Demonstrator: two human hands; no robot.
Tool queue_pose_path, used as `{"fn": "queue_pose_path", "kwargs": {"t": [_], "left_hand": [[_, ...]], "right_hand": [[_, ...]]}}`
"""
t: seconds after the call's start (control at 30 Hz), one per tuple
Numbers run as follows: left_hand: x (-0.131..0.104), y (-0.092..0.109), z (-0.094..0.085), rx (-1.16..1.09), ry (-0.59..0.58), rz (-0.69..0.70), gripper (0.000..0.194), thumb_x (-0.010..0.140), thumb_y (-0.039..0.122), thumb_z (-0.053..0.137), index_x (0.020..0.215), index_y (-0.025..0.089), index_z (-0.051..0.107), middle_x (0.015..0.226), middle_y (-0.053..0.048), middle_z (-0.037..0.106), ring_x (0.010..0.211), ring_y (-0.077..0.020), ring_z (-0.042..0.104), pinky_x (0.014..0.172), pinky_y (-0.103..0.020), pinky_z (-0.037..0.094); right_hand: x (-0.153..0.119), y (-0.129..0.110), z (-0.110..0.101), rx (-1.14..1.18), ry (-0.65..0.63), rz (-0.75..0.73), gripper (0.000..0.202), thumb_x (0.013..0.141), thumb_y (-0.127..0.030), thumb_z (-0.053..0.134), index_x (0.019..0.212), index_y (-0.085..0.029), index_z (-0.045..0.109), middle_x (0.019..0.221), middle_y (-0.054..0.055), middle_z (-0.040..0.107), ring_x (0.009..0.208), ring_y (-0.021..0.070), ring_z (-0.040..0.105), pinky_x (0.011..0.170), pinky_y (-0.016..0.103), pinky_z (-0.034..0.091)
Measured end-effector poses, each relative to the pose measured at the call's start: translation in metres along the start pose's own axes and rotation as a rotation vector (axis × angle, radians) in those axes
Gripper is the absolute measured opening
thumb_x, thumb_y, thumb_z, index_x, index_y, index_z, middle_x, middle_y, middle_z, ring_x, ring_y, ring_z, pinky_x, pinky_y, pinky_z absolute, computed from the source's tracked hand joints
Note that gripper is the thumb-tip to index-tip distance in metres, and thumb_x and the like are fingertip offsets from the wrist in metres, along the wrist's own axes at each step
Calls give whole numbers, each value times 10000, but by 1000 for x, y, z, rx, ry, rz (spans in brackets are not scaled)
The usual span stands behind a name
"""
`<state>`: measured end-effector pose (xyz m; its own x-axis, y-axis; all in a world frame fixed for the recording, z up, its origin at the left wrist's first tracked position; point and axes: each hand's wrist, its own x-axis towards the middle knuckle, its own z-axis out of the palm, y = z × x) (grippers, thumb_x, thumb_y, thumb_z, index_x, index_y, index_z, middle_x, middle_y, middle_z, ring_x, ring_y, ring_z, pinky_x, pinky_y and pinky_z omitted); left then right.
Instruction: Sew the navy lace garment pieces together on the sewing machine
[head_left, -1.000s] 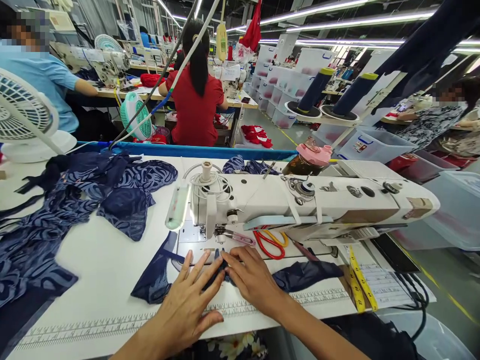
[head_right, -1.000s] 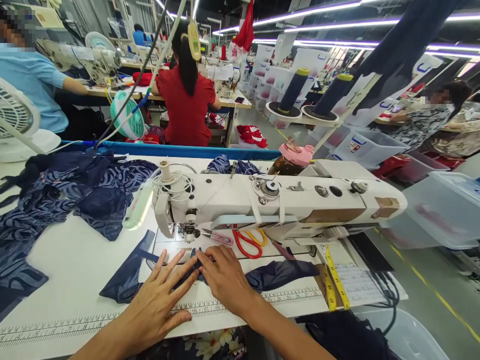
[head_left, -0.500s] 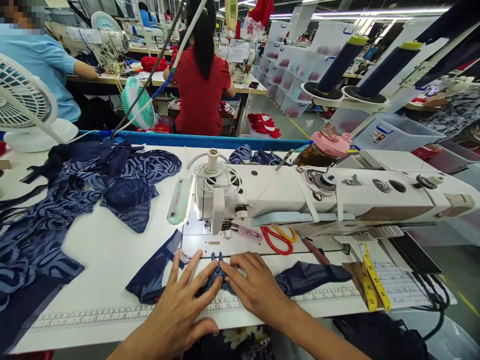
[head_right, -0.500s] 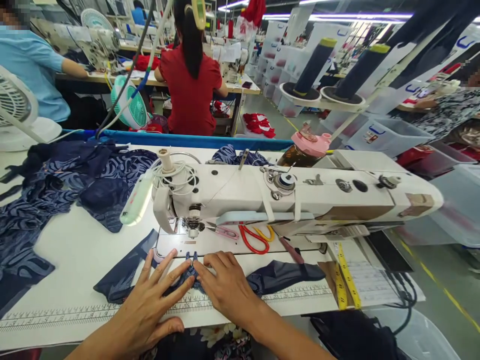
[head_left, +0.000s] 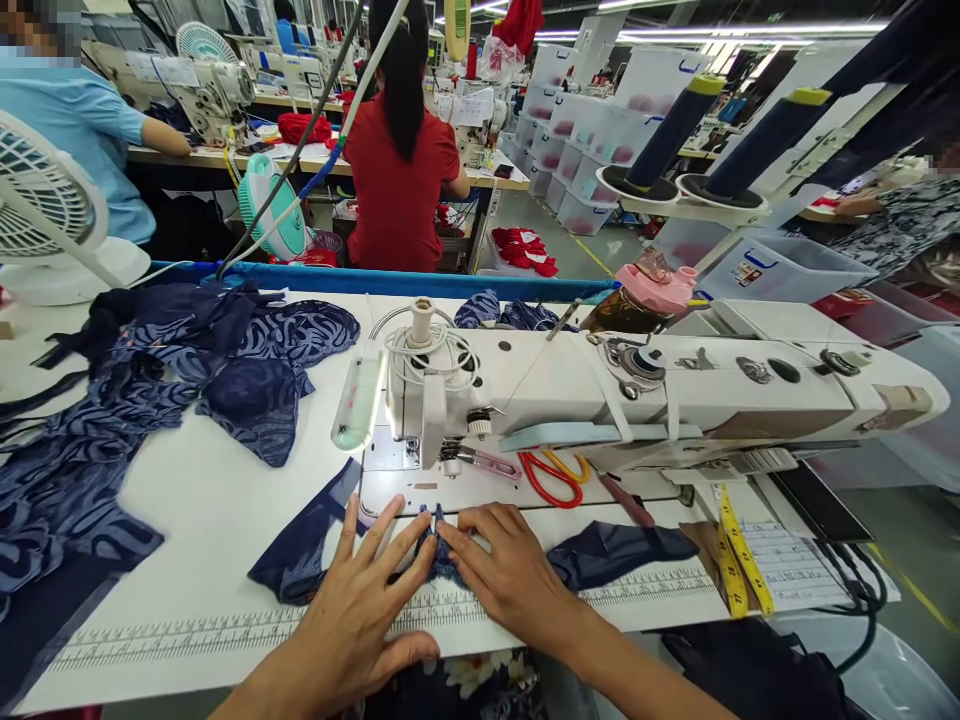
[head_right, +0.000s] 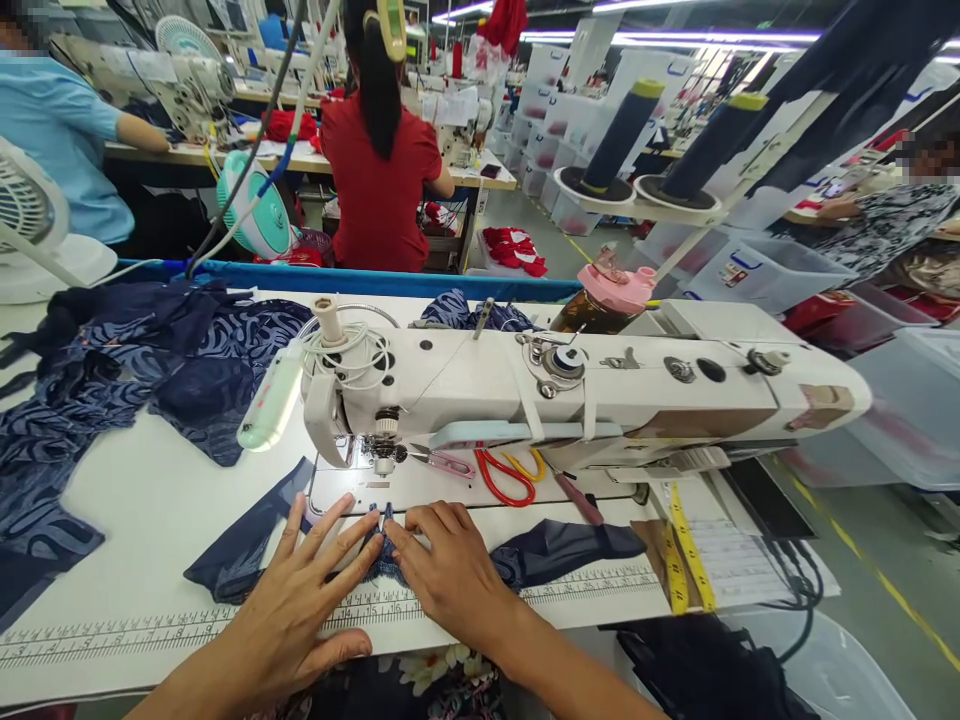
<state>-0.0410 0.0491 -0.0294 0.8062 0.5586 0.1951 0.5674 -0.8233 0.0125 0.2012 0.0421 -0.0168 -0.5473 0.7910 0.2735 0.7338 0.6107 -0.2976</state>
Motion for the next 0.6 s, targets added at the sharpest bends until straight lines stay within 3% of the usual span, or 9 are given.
{"fn": "queue_pose_path", "kwargs": {"t": [0.13,0.37,0.5,0.6], "left_hand": [[-1,2,-2,20,-1,-15,756,902,655,489,1493,199,375,1572,-73,338,1462,-402,169,1142,-693,-123],[-8,14,-9,30,77,-8,764,868,685,525,1437,180,460,1459,-79,498,1446,-380,223,1153,-710,-101],[-5,13,0,58,96,2,793,866,720,482,1428,159,470,1469,-88,487,1443,-407,219,1127,-739,-131],[-3,14,8,133,104,36,632,907,609,520,1402,216,510,1460,-63,501,1415,-420,288,1135,-755,-105]], "right_hand": [[-1,-2,-1,8,-1,9,325,982,-144,491,1299,-181,551,1002,88,575,916,235,510,788,368,400],[-6,-9,-2,-13,-18,30,299,991,-163,484,1278,-178,564,1011,97,583,897,231,521,790,368,428],[-11,-9,-1,-16,2,20,320,984,-154,469,1288,-181,563,1004,99,593,887,235,550,784,379,457],[-19,-3,6,-21,100,-42,369,962,-162,469,1316,-212,560,980,98,630,871,248,596,748,381,500]]}}
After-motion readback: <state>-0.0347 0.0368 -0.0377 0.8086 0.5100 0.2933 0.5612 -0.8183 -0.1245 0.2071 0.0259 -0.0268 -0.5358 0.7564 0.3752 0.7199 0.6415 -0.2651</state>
